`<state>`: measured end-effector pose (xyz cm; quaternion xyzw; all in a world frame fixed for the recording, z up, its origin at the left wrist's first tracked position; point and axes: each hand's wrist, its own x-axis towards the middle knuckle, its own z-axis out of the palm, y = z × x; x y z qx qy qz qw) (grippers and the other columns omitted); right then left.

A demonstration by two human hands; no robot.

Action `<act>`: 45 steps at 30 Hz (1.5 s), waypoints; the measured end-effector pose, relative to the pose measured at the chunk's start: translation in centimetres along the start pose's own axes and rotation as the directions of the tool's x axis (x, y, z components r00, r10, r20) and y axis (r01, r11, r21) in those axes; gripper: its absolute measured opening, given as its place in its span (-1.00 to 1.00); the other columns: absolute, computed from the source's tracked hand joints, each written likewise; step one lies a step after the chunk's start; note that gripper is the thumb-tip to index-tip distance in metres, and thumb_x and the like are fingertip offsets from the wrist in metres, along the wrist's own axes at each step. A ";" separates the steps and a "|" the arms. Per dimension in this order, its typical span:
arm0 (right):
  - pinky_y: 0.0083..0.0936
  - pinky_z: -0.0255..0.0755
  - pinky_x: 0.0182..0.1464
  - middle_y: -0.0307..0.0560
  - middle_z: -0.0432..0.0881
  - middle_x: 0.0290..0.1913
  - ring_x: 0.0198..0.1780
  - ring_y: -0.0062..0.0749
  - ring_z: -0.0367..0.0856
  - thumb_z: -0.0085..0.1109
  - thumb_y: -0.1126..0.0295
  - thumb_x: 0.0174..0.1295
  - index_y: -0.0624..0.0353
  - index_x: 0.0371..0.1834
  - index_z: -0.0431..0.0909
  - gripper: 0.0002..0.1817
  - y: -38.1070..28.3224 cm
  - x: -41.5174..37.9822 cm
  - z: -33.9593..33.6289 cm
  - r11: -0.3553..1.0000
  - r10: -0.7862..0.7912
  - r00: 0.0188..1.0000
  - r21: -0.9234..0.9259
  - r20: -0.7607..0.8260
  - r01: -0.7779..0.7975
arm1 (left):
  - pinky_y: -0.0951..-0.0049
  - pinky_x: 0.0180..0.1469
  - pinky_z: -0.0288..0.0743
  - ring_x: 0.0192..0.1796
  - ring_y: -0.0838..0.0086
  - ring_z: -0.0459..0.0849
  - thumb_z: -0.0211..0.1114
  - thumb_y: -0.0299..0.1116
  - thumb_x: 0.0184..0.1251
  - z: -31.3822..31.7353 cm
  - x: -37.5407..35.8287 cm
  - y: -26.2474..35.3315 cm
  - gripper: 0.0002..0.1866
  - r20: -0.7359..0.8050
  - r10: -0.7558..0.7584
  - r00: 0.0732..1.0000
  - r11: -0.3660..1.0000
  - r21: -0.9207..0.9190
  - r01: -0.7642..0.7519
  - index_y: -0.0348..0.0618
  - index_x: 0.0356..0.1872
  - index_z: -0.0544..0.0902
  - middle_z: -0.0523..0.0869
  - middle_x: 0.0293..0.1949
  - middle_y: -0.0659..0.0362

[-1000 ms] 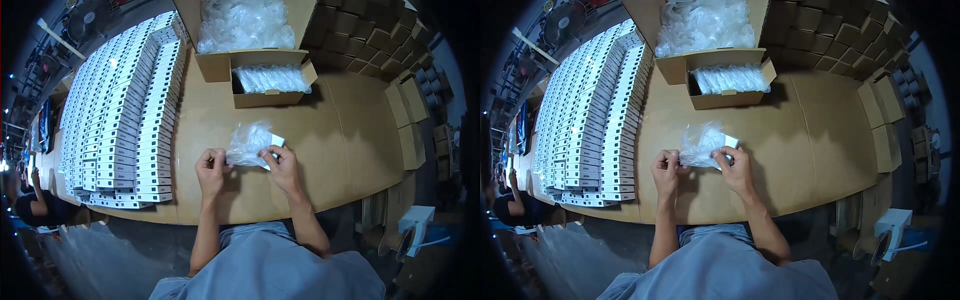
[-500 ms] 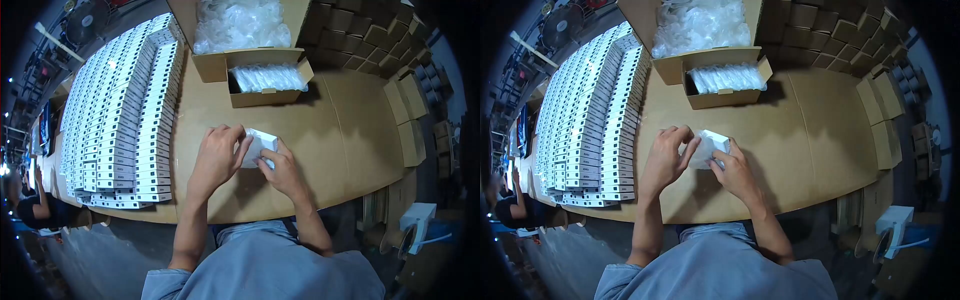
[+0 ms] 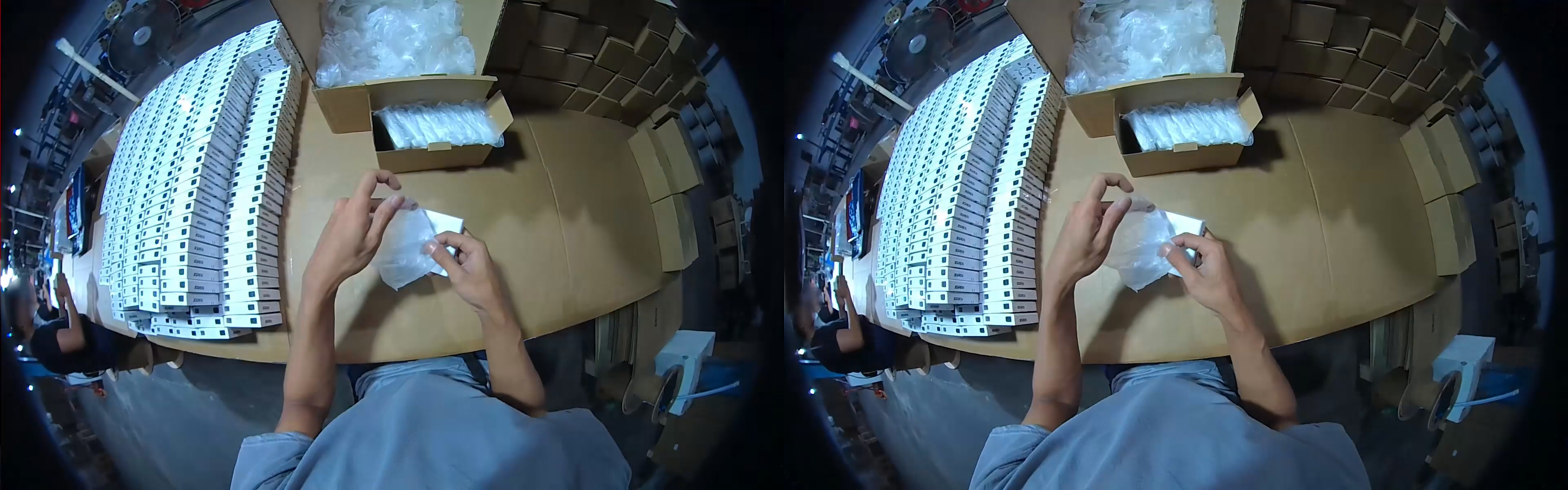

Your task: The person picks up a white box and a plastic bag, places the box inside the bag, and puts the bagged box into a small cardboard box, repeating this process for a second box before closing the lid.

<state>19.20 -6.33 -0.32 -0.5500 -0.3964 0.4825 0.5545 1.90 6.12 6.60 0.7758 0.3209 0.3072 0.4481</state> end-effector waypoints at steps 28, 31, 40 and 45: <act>-0.61 0.39 0.27 -0.12 0.63 0.25 0.18 -0.59 0.53 -0.10 0.39 0.62 0.28 0.43 0.50 -0.58 1.2 0.5 -3.3 0.994 -0.069 0.995 0.077 -0.077 0.075 | 0.40 0.09 0.63 -0.01 0.46 0.73 0.67 -0.50 0.00 2.3 -5.4 -5.3 -0.48 -0.115 -0.174 0.978 0.936 -0.328 0.128 -0.30 0.02 0.64 0.75 -0.05 0.12; -0.52 0.42 0.29 -0.04 0.61 0.20 0.16 -0.49 0.58 0.08 0.56 0.50 0.27 0.59 0.19 -0.40 -2.4 2.6 -4.3 0.934 -0.337 0.914 0.045 -0.225 0.355 | 0.44 0.06 0.65 -0.03 0.52 0.77 0.67 -0.50 0.06 2.7 -5.8 -4.7 -0.51 0.003 -0.164 0.986 0.942 -0.297 0.158 -0.30 0.04 0.68 0.81 -0.09 0.14; -0.58 0.59 0.10 -0.07 0.50 0.00 0.03 -0.50 0.62 0.37 0.66 0.31 0.24 0.13 0.31 -0.55 -4.9 3.1 -0.7 0.902 -0.410 0.901 0.083 -0.145 0.423 | 0.39 0.07 0.68 -0.04 0.48 0.78 0.67 -0.48 0.07 4.0 -5.5 -4.9 -0.45 0.078 -0.184 0.980 0.938 -0.284 0.199 -0.36 0.12 0.68 0.84 -0.09 0.06; -0.61 0.56 0.00 -0.09 0.49 -0.01 -0.02 -0.56 0.60 0.32 0.59 0.38 0.28 0.14 0.33 -0.61 -5.1 2.7 -1.8 0.923 -0.370 0.926 0.087 -0.072 0.376 | 0.38 0.08 0.68 -0.02 0.47 0.78 0.66 -0.47 0.09 3.7 -5.6 -5.0 -0.43 0.055 -0.153 0.987 0.947 -0.279 0.162 -0.37 0.16 0.68 0.84 -0.05 0.05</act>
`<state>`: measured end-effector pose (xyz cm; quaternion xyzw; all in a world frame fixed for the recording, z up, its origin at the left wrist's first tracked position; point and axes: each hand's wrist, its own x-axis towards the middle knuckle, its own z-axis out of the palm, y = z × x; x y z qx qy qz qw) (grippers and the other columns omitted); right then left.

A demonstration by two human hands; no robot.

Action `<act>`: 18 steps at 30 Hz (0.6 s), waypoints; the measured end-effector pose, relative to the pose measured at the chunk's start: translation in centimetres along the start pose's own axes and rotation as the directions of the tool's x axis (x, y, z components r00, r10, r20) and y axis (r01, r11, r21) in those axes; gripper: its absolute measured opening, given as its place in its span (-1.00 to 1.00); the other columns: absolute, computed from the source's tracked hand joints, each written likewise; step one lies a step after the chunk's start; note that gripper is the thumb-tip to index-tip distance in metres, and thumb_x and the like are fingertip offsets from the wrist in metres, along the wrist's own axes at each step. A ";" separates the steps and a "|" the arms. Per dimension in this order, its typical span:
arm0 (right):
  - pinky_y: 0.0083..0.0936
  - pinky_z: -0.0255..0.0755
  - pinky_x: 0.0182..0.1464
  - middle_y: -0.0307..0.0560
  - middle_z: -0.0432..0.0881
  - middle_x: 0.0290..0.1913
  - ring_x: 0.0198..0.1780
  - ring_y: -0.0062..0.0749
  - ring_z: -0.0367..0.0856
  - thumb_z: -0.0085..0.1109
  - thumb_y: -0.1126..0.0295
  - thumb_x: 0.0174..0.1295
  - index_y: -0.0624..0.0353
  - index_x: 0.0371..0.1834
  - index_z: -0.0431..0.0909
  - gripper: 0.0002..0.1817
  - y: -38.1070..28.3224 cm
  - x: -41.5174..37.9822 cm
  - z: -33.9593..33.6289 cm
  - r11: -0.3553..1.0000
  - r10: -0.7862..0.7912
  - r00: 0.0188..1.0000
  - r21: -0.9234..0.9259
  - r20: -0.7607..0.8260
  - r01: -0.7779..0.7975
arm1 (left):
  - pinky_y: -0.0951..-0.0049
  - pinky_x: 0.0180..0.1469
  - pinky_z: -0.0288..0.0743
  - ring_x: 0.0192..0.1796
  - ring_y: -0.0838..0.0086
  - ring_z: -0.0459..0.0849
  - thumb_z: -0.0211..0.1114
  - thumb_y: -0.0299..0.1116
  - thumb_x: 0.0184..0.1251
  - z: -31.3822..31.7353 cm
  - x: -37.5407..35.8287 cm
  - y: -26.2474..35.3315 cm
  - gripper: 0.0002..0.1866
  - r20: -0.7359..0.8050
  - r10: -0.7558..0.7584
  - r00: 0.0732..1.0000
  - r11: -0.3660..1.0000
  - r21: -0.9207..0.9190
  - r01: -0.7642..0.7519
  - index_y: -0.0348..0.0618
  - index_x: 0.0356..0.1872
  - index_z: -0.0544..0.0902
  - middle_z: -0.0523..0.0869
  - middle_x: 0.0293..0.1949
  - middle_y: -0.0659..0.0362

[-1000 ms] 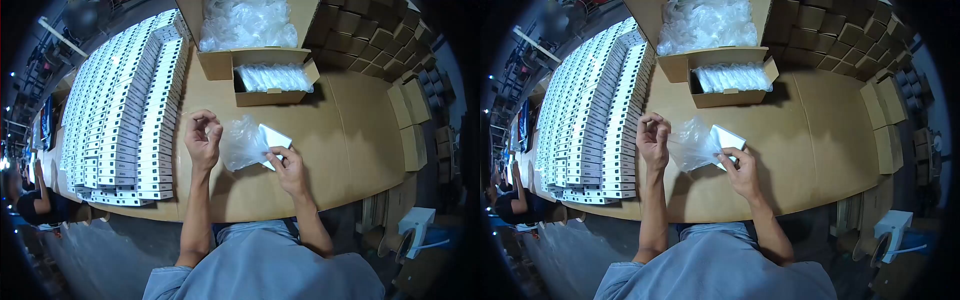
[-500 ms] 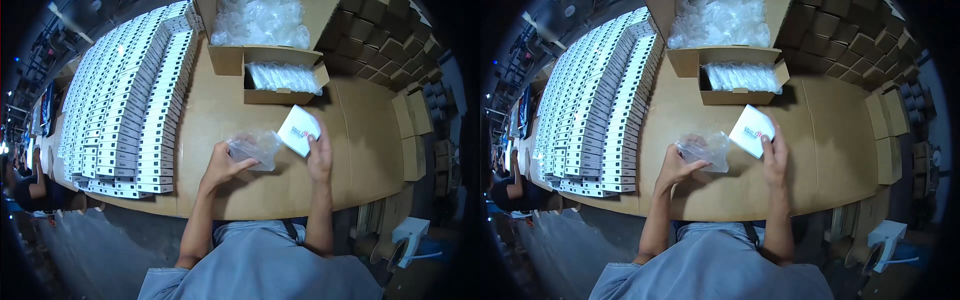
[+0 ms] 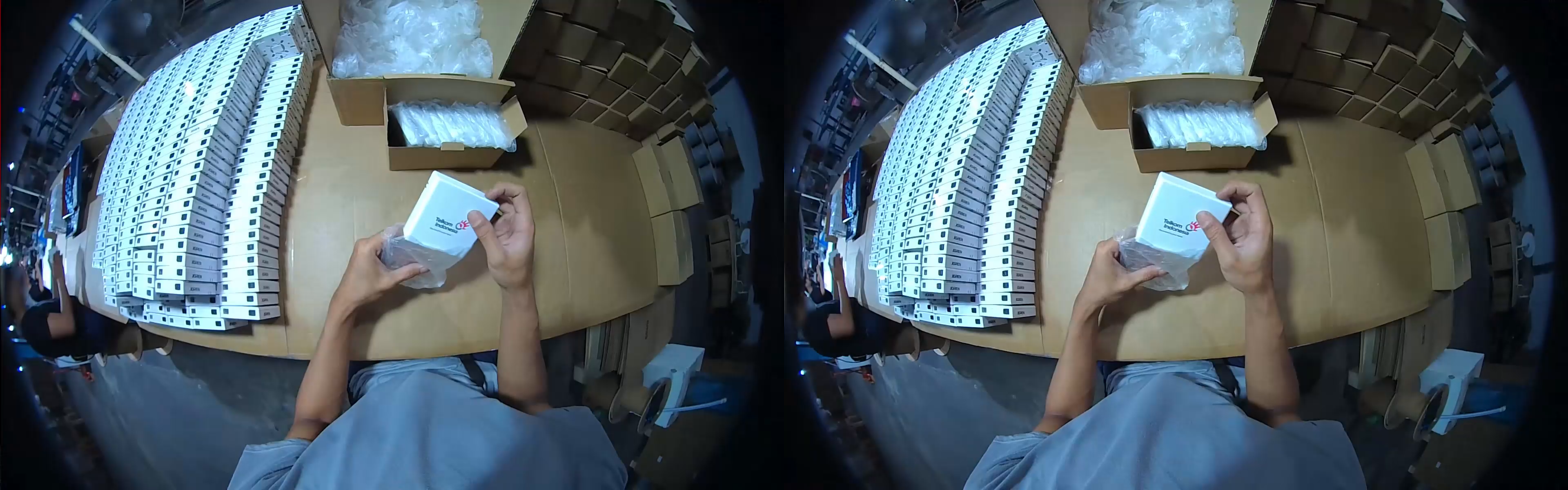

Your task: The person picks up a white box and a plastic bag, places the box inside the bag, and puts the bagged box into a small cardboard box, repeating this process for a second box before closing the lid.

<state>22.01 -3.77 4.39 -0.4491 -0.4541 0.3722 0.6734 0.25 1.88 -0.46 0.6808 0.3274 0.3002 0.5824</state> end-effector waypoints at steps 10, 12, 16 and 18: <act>-0.56 0.53 0.05 -0.12 0.54 -0.05 -0.03 -0.55 0.58 0.34 0.57 0.37 0.28 0.11 0.41 -0.66 0.9 0.0 0.7 0.999 0.023 0.998 -0.049 0.054 -0.020 | 0.39 0.11 0.65 0.01 0.47 0.75 0.63 -0.45 0.14 0.6 -0.2 -0.1 -0.42 0.001 -0.006 1.000 1.000 0.009 0.006 -0.38 0.20 0.65 0.82 -0.03 0.06; -0.57 0.53 0.05 -0.12 0.56 -0.07 -0.03 -0.55 0.58 0.34 0.57 0.36 0.28 0.11 0.42 -0.66 1.3 0.2 1.0 0.998 0.042 0.999 -0.057 0.016 -0.041 | 0.41 0.14 0.62 0.04 0.48 0.72 0.55 -0.41 0.27 0.9 -0.4 -0.9 -0.48 -0.016 -0.030 0.999 0.980 -0.195 0.026 -0.38 0.22 0.63 0.79 -0.02 0.10; -0.56 0.53 0.05 -0.11 0.60 -0.05 -0.01 -0.53 0.61 0.30 0.48 0.44 0.29 0.18 0.41 -0.65 2.7 0.0 0.6 0.974 0.211 0.975 -0.102 0.076 -0.203 | 0.45 0.13 0.57 0.04 0.53 0.67 0.21 -0.28 0.64 1.2 -0.7 -2.2 -0.64 -0.042 -0.112 0.993 0.951 -0.294 0.094 -0.36 0.23 0.59 0.74 0.00 0.17; -0.56 0.52 0.08 -0.12 0.61 -0.01 0.01 -0.54 0.62 0.22 0.47 0.48 0.30 0.24 0.39 -0.65 2.3 -0.3 0.7 0.960 0.281 0.953 -0.036 0.111 -0.279 | 0.46 0.12 0.57 0.03 0.55 0.66 0.13 -0.24 0.70 1.7 -0.9 -2.2 -0.63 -0.079 -0.150 0.986 0.930 -0.351 0.113 -0.36 0.22 0.60 0.74 0.01 0.18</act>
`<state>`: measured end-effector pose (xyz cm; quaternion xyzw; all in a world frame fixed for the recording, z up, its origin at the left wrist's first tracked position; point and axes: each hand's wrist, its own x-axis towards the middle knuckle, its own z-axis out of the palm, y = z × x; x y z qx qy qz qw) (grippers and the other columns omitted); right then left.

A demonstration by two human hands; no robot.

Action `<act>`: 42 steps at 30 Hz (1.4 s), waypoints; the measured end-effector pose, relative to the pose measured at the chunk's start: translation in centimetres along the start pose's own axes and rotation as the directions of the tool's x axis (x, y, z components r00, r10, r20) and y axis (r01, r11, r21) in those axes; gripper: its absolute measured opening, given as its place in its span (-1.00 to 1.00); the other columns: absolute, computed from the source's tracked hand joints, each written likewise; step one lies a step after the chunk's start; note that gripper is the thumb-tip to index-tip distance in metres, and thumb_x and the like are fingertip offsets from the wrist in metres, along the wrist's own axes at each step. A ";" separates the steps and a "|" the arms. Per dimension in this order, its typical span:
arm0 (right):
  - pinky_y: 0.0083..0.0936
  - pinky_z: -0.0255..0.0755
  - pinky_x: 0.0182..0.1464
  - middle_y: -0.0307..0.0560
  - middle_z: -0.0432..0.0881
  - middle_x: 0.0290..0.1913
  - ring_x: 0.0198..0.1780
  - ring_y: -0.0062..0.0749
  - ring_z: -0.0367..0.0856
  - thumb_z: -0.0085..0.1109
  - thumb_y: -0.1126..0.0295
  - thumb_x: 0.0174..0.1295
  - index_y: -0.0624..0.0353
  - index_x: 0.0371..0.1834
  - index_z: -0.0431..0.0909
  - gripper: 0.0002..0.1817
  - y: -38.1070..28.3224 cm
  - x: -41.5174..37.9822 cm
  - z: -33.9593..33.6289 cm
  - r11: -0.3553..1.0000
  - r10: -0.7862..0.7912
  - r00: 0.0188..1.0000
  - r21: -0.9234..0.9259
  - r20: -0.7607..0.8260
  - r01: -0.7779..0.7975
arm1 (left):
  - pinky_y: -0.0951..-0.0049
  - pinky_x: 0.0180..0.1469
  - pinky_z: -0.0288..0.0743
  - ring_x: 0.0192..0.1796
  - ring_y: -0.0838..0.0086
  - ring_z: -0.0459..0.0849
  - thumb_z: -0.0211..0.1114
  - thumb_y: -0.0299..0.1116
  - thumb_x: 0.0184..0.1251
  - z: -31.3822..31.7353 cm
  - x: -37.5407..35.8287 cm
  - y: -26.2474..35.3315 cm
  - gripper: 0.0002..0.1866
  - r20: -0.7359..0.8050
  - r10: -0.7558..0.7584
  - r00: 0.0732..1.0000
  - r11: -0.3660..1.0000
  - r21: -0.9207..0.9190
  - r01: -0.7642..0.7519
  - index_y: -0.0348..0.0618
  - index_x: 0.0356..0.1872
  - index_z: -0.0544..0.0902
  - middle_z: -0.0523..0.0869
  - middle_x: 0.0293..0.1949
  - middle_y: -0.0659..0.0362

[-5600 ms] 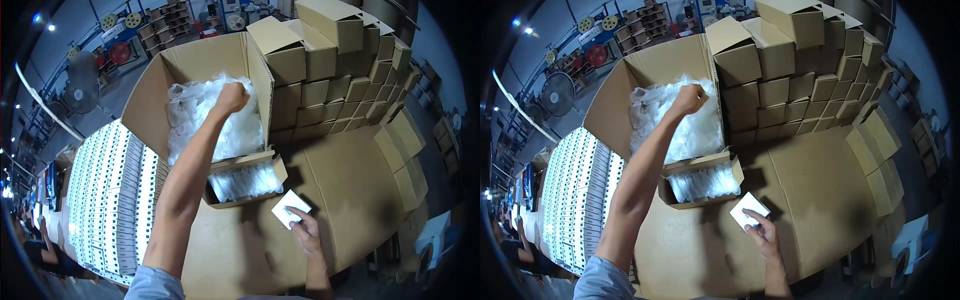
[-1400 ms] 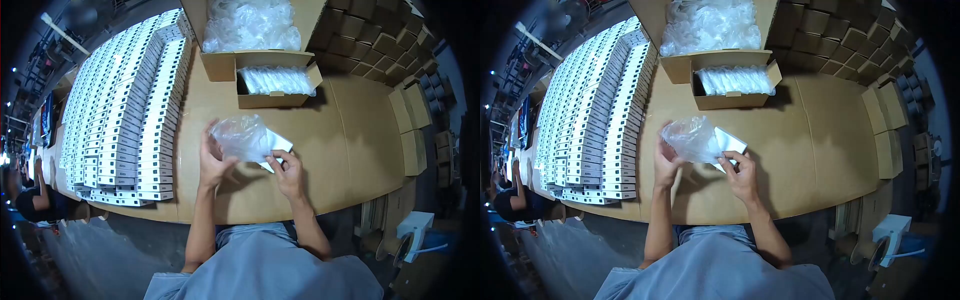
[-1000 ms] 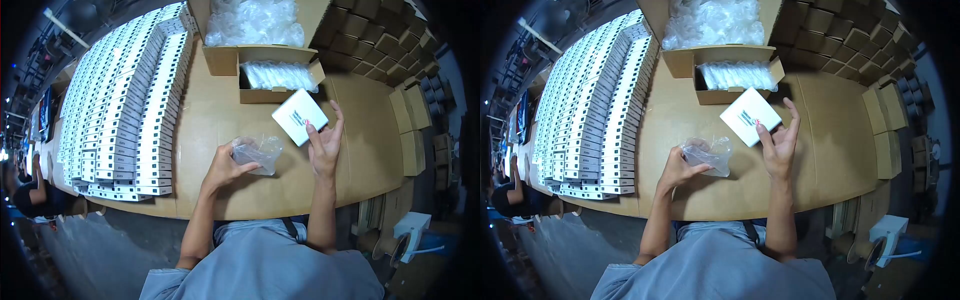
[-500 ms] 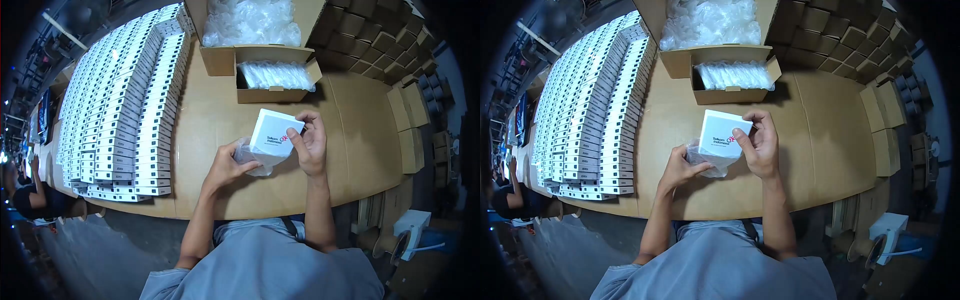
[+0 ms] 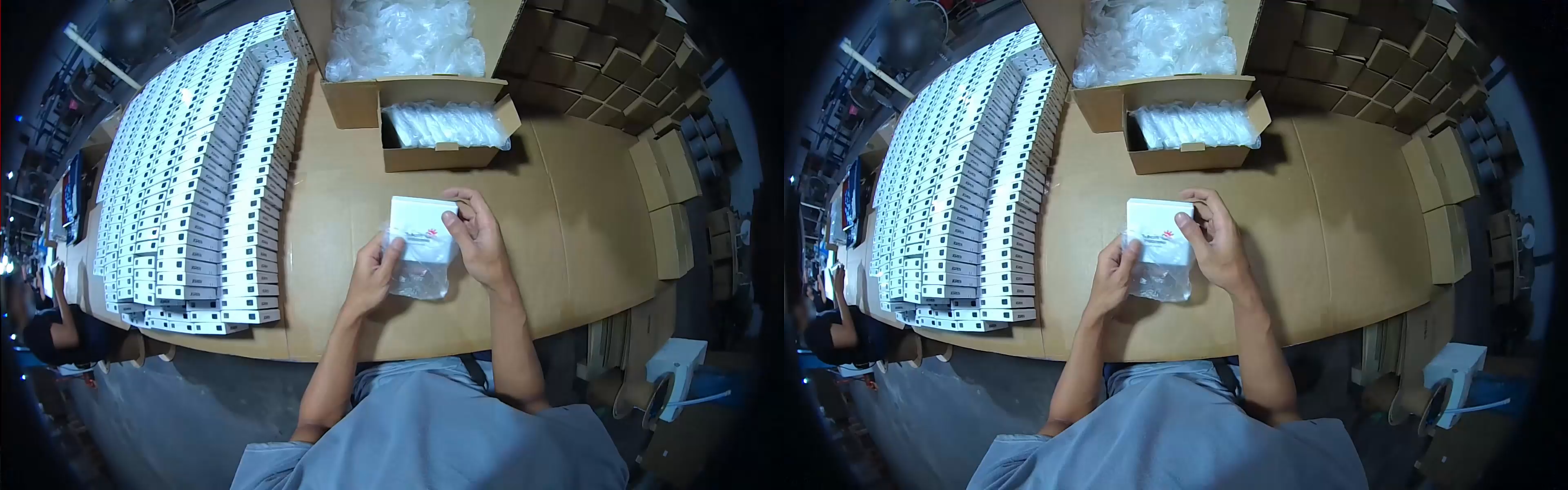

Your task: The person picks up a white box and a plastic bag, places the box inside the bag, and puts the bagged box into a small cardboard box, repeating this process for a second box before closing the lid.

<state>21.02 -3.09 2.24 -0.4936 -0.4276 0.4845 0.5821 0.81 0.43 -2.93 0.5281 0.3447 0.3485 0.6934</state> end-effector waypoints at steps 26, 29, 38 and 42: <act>-0.55 0.51 0.11 -0.10 0.58 0.09 0.07 -0.51 0.58 0.13 0.69 0.40 0.33 -0.07 0.54 -0.89 1.8 -2.2 -1.1 0.962 -0.244 0.969 -0.132 -0.024 0.239 | 0.31 0.44 0.37 0.32 0.30 0.59 -0.19 -0.12 0.79 -0.4 0.5 1.3 -0.45 -0.082 0.298 0.951 0.944 0.171 -0.282 -0.38 0.43 0.46 0.66 0.25 -0.02; -0.47 0.51 0.16 -0.03 0.56 0.19 0.14 -0.42 0.57 0.18 0.63 0.40 0.28 -0.06 0.55 -0.89 2.4 -2.1 -2.0 0.963 -0.246 0.968 -0.106 0.039 0.249 | 0.25 0.46 0.35 0.35 0.25 0.58 -0.23 -0.12 0.79 -0.3 0.3 1.2 -0.43 -0.069 0.350 0.934 0.934 0.096 -0.343 -0.40 0.47 0.41 0.62 0.29 -0.05; -0.44 0.56 0.14 -0.03 0.78 -0.12 -0.01 -0.41 0.73 0.51 0.51 0.18 0.32 0.07 0.66 -0.61 3.5 -2.3 0.2 0.960 -0.165 0.986 -0.231 -0.018 0.156 | 0.26 0.42 0.40 0.33 0.30 0.59 -0.10 -0.12 0.77 0.7 0.1 0.4 -0.44 -0.117 0.249 0.961 0.915 -0.298 -0.273 -0.44 0.45 0.40 0.63 0.27 -0.04; -0.43 0.58 0.13 -0.01 0.79 -0.07 0.00 -0.40 0.74 0.45 0.63 0.16 0.36 -0.02 0.69 -0.70 3.6 -2.1 -0.2 0.934 -0.245 0.970 -0.267 0.004 0.237 | 0.34 0.32 0.47 0.24 0.42 0.62 0.15 -0.29 0.66 0.2 -0.3 1.0 -0.58 -0.045 0.199 0.979 0.979 0.046 -0.197 -0.37 0.35 0.51 0.66 0.22 0.06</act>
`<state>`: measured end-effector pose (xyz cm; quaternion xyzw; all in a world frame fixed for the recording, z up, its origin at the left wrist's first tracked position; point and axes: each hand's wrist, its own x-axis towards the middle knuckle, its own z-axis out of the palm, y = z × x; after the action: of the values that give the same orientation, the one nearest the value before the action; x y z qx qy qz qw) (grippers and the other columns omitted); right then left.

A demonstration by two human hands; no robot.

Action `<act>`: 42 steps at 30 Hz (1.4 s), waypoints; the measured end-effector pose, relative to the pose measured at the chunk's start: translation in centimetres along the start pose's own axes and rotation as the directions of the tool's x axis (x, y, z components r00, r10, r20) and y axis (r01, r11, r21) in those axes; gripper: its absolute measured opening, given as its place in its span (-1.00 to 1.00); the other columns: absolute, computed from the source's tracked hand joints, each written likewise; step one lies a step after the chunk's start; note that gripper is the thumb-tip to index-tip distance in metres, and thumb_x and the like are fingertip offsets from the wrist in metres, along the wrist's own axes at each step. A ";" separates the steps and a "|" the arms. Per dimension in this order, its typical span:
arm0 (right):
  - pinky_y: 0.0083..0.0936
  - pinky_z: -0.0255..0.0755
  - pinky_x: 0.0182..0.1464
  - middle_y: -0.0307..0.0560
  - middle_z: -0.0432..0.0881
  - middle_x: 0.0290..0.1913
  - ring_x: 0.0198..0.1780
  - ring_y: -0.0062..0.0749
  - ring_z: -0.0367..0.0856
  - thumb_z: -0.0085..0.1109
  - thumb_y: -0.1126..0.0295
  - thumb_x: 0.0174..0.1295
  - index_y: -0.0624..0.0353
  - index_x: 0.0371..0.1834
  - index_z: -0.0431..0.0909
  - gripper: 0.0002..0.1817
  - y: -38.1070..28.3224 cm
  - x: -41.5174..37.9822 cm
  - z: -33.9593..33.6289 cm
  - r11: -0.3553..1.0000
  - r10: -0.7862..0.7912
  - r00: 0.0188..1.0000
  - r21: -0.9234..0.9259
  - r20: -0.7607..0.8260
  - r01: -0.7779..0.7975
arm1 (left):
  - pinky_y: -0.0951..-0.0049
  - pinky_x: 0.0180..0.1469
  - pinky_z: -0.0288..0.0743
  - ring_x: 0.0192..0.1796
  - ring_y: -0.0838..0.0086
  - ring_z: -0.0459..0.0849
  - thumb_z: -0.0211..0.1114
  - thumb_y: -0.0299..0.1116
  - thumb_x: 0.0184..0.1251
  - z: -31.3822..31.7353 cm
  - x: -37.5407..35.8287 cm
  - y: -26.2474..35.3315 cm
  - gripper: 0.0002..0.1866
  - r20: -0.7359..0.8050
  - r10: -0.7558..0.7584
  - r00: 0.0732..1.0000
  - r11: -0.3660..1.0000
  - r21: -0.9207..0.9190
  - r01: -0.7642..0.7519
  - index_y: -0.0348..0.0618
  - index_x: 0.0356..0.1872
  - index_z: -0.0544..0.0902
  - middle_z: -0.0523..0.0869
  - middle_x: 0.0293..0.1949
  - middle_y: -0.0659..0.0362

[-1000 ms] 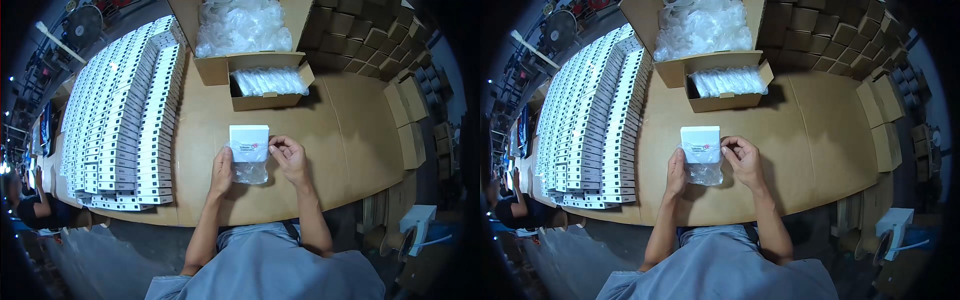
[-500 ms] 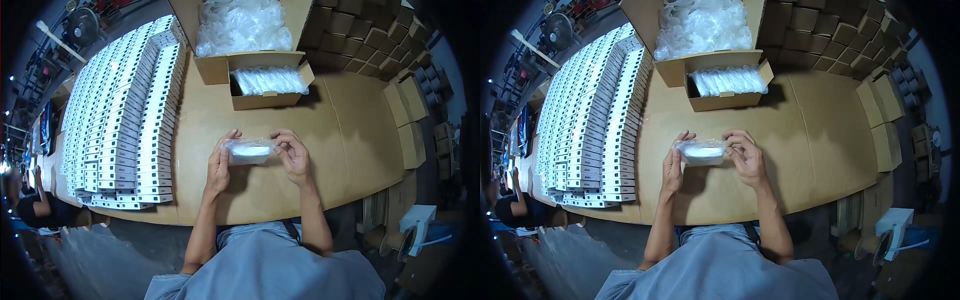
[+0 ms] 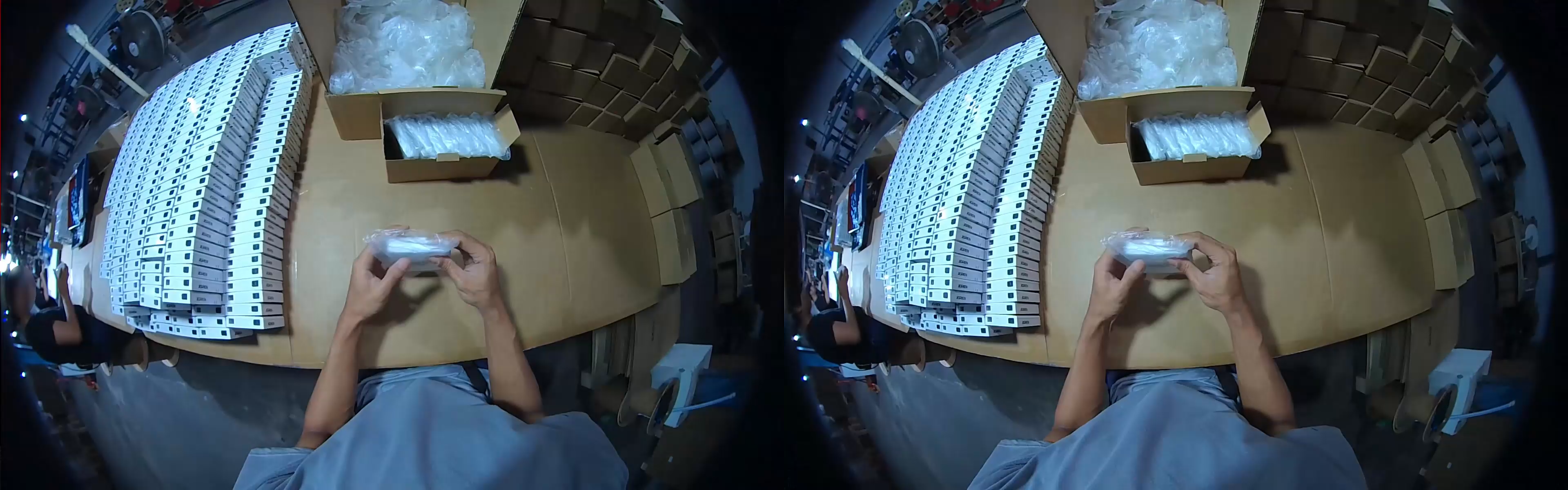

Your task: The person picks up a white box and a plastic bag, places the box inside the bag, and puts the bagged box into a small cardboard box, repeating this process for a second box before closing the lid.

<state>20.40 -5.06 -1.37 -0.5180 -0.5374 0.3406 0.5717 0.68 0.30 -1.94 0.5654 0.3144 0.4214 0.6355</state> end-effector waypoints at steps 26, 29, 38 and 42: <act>-0.37 0.61 0.10 0.04 0.81 0.01 0.02 -0.14 0.79 0.44 0.63 0.10 0.16 0.01 0.78 -0.64 -2.1 -0.2 -0.3 0.985 -0.019 0.986 -0.168 0.163 0.047 | 0.53 -0.12 0.64 -0.17 0.57 0.73 0.07 -0.07 0.71 1.7 -1.3 -0.7 -0.53 -0.291 -0.220 0.931 0.933 -0.340 0.114 -0.36 0.01 0.69 0.77 -0.17 0.15; -0.33 0.59 0.15 0.05 0.80 0.02 0.06 -0.12 0.77 0.45 0.63 0.10 0.18 0.02 0.76 -0.63 -3.2 -0.1 -0.2 0.979 -0.004 0.988 -0.202 0.157 0.036 | 0.56 -0.11 0.62 -0.16 0.60 0.71 0.04 -0.08 0.73 1.9 -0.9 -0.3 -0.52 -0.319 -0.241 0.917 0.930 -0.345 0.124 -0.36 0.08 0.69 0.77 -0.15 0.11; -0.23 0.45 0.39 0.06 0.75 0.15 0.37 -0.07 0.61 0.44 0.62 0.09 0.25 0.02 0.74 -0.63 -2.3 0.1 -1.9 0.981 0.045 0.975 -0.192 0.218 -0.003 | 0.48 0.08 0.66 0.02 0.46 0.73 0.42 -0.65 0.33 0.5 -1.2 1.7 -0.36 0.028 0.130 0.991 0.975 0.179 -0.133 -0.19 0.43 0.47 0.74 0.03 0.10; -0.34 0.56 0.23 0.01 0.75 0.13 0.24 -0.17 0.67 0.46 0.62 0.09 0.19 0.02 0.75 -0.62 -4.4 0.6 -1.7 0.947 -0.050 0.983 -0.303 0.179 0.103 | 0.47 0.09 0.65 0.00 0.49 0.72 0.40 -0.54 0.42 -0.1 -1.2 2.2 -0.73 0.060 -0.070 0.996 0.994 0.084 0.065 -0.29 0.09 0.68 0.76 -0.05 0.15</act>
<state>21.38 -5.85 3.22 -0.5494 -0.6506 0.2719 0.4483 -0.31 -0.76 0.10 0.5930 0.3305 0.3684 0.6352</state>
